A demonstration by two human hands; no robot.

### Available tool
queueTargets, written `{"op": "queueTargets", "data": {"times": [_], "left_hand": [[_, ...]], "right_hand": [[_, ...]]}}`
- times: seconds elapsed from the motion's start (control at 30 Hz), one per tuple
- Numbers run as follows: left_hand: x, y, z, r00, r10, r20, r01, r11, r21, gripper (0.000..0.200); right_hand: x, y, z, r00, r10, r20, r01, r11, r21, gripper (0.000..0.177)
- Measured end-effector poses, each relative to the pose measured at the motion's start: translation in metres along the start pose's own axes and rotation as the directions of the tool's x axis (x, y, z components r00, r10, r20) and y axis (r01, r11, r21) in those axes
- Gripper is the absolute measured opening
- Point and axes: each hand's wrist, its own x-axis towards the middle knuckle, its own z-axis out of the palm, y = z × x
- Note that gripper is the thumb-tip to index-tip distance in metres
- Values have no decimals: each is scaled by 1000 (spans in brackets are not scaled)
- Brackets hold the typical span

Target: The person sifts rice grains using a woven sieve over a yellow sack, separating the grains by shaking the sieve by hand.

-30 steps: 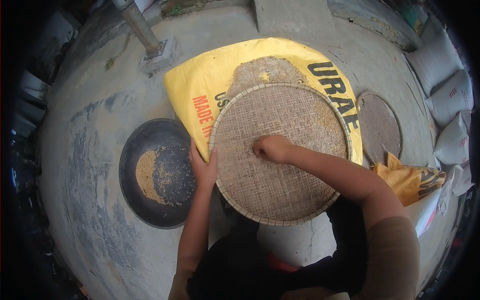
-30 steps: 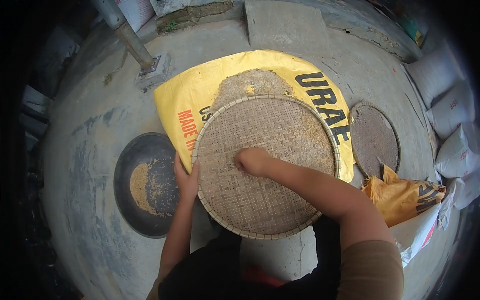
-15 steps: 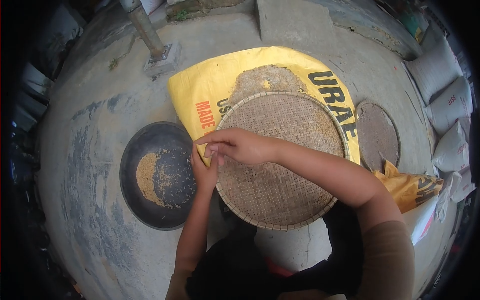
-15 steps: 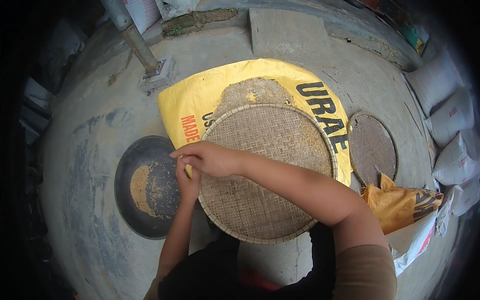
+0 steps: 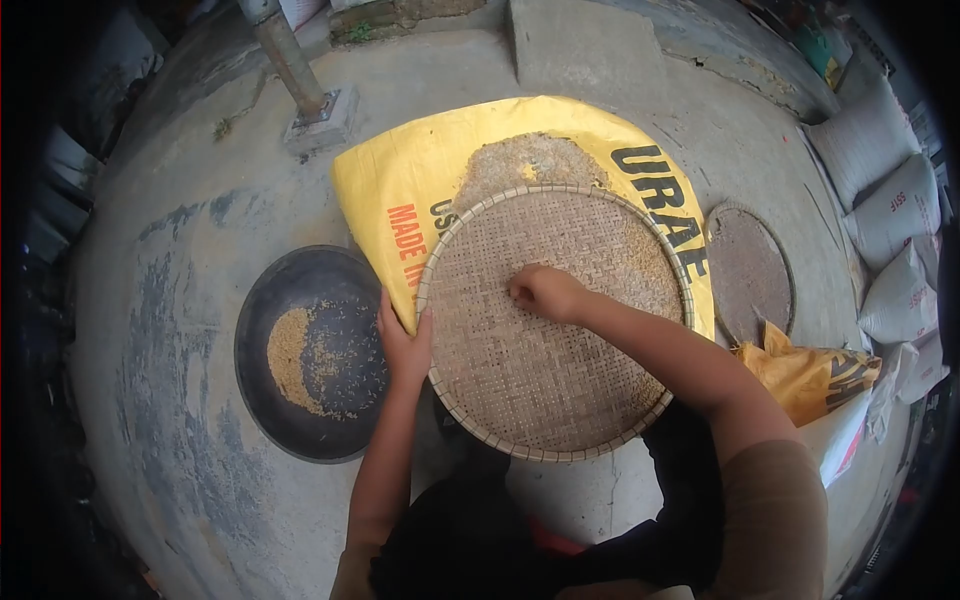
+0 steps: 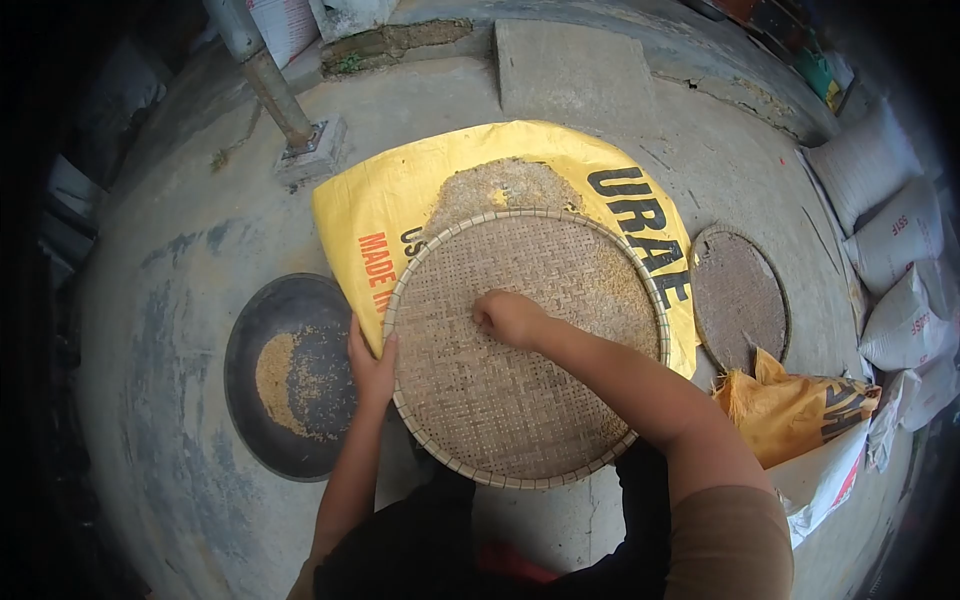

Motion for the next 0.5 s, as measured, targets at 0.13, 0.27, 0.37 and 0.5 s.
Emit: {"op": "queueTargets", "data": {"times": [0.13,0.27,0.37,0.5], "left_hand": [[-1,8,-1,1000,-23,-5,23,999,24,72],[0,9,-2,999,-36,3,36,999,-4,72],[0,5,-1,1000,-19,9,19,1000,15,72],[0,7,-2,1000,-5,13,5,1000,6,72]], "right_hand": [[5,-7,-2,997,-9,81,11,1000,-25,8],[10,-7,-2,987,2,163,21,990,-137,10],[10,-12,-4,982,-20,185,58,977,-204,9],[9,-6,3,984,-137,116,167,938,-305,10]]}}
